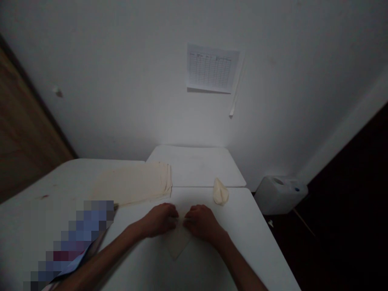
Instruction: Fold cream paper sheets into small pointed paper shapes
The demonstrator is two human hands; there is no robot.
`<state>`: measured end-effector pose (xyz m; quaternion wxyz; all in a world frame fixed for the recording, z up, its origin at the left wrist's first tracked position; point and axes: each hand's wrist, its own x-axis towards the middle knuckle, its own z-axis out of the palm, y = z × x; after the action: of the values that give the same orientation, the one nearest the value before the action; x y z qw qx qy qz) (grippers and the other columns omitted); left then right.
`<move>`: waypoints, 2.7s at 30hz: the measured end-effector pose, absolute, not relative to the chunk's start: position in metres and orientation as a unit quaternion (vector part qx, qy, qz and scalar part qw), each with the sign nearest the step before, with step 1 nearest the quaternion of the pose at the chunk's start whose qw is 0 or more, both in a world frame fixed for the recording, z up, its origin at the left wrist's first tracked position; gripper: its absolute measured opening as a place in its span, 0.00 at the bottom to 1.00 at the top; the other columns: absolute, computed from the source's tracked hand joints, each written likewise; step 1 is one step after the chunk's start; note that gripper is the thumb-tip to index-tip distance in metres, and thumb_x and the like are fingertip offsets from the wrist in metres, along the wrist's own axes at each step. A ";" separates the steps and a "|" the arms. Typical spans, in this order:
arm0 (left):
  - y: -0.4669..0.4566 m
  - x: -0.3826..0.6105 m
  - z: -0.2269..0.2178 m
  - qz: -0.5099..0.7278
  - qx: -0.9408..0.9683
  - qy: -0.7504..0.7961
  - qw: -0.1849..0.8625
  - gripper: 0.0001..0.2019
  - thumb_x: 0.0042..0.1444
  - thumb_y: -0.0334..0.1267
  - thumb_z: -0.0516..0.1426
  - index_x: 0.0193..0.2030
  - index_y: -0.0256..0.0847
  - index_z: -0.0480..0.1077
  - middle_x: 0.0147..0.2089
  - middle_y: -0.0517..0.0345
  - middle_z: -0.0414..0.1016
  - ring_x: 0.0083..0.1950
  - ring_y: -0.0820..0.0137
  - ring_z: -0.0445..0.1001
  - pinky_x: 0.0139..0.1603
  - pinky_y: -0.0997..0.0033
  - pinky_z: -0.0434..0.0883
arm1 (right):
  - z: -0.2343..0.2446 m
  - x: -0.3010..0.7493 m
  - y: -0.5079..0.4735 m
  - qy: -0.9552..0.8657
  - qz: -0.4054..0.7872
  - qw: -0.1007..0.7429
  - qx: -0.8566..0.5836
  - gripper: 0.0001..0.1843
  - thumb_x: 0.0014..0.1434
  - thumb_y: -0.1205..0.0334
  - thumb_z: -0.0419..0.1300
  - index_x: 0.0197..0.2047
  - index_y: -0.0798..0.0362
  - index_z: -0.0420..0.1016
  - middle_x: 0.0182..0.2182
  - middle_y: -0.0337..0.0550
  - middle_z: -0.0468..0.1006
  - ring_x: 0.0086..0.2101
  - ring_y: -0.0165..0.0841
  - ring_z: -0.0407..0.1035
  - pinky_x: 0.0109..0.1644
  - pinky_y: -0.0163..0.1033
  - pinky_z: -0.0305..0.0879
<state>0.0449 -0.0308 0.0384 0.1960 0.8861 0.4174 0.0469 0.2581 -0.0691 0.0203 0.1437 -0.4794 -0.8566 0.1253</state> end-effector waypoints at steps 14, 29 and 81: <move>-0.034 0.050 0.041 0.048 0.880 0.437 0.178 0.16 0.51 0.46 0.58 0.44 0.43 0.76 0.44 0.51 0.78 0.47 0.57 0.75 0.46 0.62 0.69 | 0.022 0.248 -0.071 -0.859 0.065 0.109 -0.496 0.07 0.60 0.63 0.58 0.34 0.52 0.78 0.33 0.42 0.77 0.37 0.34 0.71 0.39 0.34 0.60; -0.043 0.047 0.030 0.096 0.904 0.384 0.164 0.05 0.54 0.38 0.58 0.34 0.45 0.75 0.38 0.58 0.74 0.44 0.64 0.72 0.42 0.71 0.66 | 0.027 0.251 -0.075 -0.866 0.056 0.105 -0.486 0.07 0.61 0.62 0.58 0.36 0.52 0.78 0.34 0.42 0.78 0.38 0.33 0.71 0.42 0.35 0.60; -0.083 0.040 -0.002 0.077 0.947 0.306 -0.061 0.15 0.61 0.27 0.52 0.54 0.36 0.67 0.51 0.45 0.71 0.53 0.58 0.68 0.55 0.56 0.65 | -0.005 0.240 -0.120 -0.843 -0.135 0.090 -0.513 0.15 0.64 0.67 0.58 0.53 0.49 0.69 0.45 0.47 0.73 0.44 0.41 0.66 0.46 0.47 0.59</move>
<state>0.0398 -0.0828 -0.0021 -0.0613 0.9468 0.3062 0.0771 0.2397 -0.1195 -0.0047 0.0902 -0.5133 -0.8428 -0.1346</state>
